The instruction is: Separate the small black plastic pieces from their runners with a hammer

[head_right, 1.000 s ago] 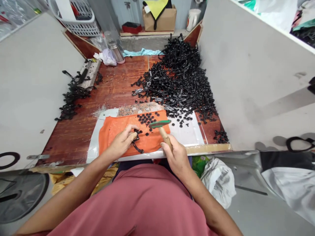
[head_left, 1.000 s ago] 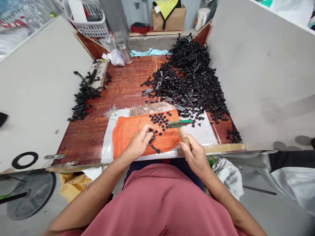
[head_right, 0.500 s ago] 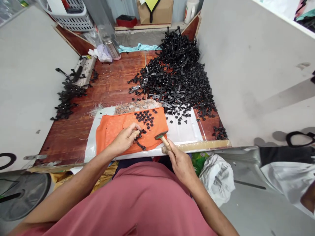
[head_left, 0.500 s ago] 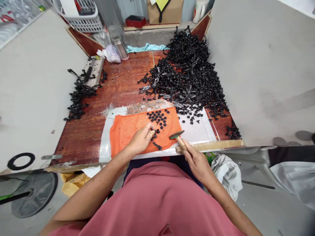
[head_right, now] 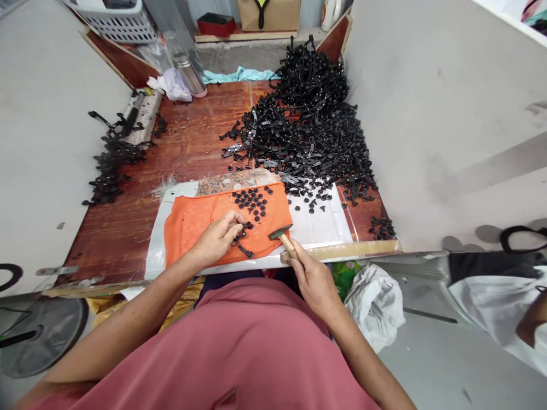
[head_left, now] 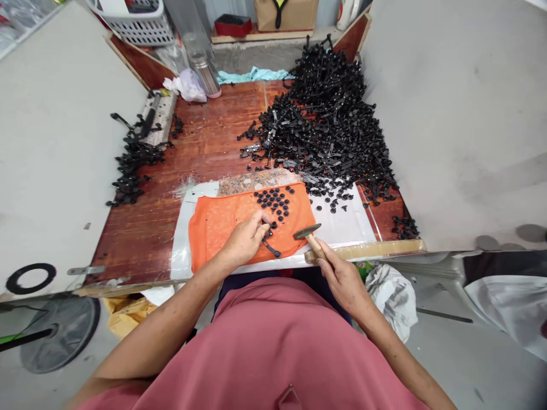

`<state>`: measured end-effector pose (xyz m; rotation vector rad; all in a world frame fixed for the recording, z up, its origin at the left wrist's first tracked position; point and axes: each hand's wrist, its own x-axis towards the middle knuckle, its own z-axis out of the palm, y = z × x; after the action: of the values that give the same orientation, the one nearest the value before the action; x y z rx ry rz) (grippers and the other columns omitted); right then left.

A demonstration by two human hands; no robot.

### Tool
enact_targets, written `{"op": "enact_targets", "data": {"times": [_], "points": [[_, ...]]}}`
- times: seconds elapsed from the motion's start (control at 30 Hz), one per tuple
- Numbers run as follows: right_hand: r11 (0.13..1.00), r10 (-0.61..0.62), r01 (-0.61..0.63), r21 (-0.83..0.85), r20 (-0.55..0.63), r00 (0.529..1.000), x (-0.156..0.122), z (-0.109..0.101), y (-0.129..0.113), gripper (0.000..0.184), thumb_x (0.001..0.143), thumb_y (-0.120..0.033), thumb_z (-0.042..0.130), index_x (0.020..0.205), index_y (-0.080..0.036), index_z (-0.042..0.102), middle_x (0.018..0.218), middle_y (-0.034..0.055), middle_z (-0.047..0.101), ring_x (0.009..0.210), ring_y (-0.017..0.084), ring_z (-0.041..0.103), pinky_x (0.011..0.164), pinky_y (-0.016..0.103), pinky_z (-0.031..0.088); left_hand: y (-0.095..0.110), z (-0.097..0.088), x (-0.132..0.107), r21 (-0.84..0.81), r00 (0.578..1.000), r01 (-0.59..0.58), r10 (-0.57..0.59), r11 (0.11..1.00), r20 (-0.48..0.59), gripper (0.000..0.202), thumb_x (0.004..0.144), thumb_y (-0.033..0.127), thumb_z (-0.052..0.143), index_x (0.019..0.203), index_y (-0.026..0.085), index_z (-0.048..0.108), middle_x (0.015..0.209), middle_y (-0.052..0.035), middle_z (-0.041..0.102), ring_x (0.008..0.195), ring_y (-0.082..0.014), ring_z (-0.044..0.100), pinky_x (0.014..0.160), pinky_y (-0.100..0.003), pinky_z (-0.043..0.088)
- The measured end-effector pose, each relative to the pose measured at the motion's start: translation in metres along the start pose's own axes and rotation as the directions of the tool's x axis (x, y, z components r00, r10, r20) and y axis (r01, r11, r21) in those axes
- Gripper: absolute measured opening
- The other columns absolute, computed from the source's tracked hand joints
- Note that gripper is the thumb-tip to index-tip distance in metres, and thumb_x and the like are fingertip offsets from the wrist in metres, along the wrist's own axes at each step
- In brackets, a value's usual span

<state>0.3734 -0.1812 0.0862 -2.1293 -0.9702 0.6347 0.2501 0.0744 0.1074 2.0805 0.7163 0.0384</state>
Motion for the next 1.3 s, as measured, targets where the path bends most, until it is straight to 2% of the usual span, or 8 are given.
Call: {"op": "enact_targets", "data": {"times": [0.2,0.43,0.6,0.73,0.87,1.0,1.17,1.3], "points": [[0.985,-0.071,0.066,-0.159,-0.022,0.997,0.004,-0.011,-0.005,0.051,0.104,-0.028,0.046,0.155,-0.025,0.051,0.120,0.0088,0.078,0.102,0.025,0.077,0.083,0.034,0.060,0.006,-0.003,-0.001,0.030,1.000,-0.001,0.001,1.000,0.010,0.008,0.093,0.025,0.045,0.099,0.024,0.051,0.077,0.0013,0.067,0.071,-0.0172,0.065,0.071,-0.029,0.048],[0.914,-0.311,0.290,-0.284,-0.034,0.950,0.027,-0.021,-0.049,0.056,0.108,-0.026,0.038,0.164,-0.025,0.035,0.125,0.0099,0.075,0.099,0.022,0.075,0.087,0.031,0.058,0.002,-0.002,0.002,0.021,0.998,-0.026,0.025,0.999,0.049,0.008,0.095,0.028,0.045,0.101,0.024,0.048,0.086,-0.0019,0.069,0.081,-0.0198,0.070,0.074,-0.031,0.051],[0.874,-0.248,0.254,-0.413,0.069,0.966,0.037,-0.009,-0.051,0.054,0.107,-0.025,0.040,0.161,-0.027,0.041,0.101,0.0068,0.078,0.081,0.022,0.074,0.075,0.031,0.058,-0.001,-0.003,0.002,0.058,0.998,-0.053,0.050,0.997,0.045,0.009,0.094,0.025,0.043,0.103,0.024,0.046,0.087,-0.0020,0.069,0.083,-0.0202,0.070,0.076,-0.032,0.051],[0.884,-0.282,0.259,-0.389,-0.002,0.959,0.034,-0.008,-0.047,0.055,0.108,-0.024,0.037,0.163,-0.026,0.037,0.109,0.0085,0.078,0.088,0.021,0.074,0.080,0.030,0.057,-0.001,-0.003,0.001,0.035,0.997,-0.053,0.051,0.998,0.066,0.010,0.095,0.024,0.043,0.105,0.024,0.045,0.089,-0.0029,0.070,0.084,-0.0208,0.071,0.075,-0.032,0.052],[0.847,-0.238,0.256,-0.466,0.100,0.966,0.036,-0.007,-0.046,0.056,0.106,-0.021,0.040,0.161,-0.029,0.041,0.101,0.0060,0.078,0.080,0.022,0.074,0.070,0.030,0.056,-0.002,-0.003,0.002,0.075,0.996,-0.063,0.059,0.995,0.061,0.011,0.095,0.026,0.043,0.106,0.024,0.044,0.090,-0.0036,0.068,0.082,-0.0214,0.070,0.074,-0.033,0.051],[0.854,-0.280,0.265,-0.448,0.034,0.959,0.039,-0.008,-0.046,0.055,0.109,-0.026,0.039,0.164,-0.026,0.035,0.106,0.0078,0.078,0.086,0.021,0.074,0.076,0.030,0.055,-0.005,-0.002,0.002,0.107,0.997,-0.045,0.038,0.993,0.064,0.015,0.095,0.026,0.043,0.110,0.024,0.043,0.091,-0.0043,0.068,0.084,-0.0229,0.070,0.075,-0.034,0.051],[0.800,-0.200,0.242,-0.550,0.136,0.970,0.043,-0.013,-0.050,0.058,0.107,-0.023,0.042,0.164,-0.030,0.034,0.096,0.0047,0.078,0.074,0.021,0.073,0.065,0.028,0.053,-0.005,-0.002,0.003,0.128,0.996,-0.027,0.015,0.991,0.092,0.021,0.095,0.026,0.044,0.116,0.024,0.043,0.093,-0.0062,0.070,0.086,-0.0250,0.072,0.077,-0.036,0.052],[0.816,-0.247,0.256,-0.518,0.087,0.965,0.043,-0.013,-0.053,0.058,0.108,-0.024,0.039,0.165,-0.029,0.031,0.100,0.0061,0.078,0.079,0.020,0.073,0.071,0.029,0.054,-0.001,-0.004,0.003,0.112,0.995,0.009,-0.019,0.994,0.093,0.026,0.095,0.026,0.044,0.121,0.022,0.042,0.092,-0.0073,0.071,0.088,-0.0262,0.073,0.077,-0.036,0.052]]}}
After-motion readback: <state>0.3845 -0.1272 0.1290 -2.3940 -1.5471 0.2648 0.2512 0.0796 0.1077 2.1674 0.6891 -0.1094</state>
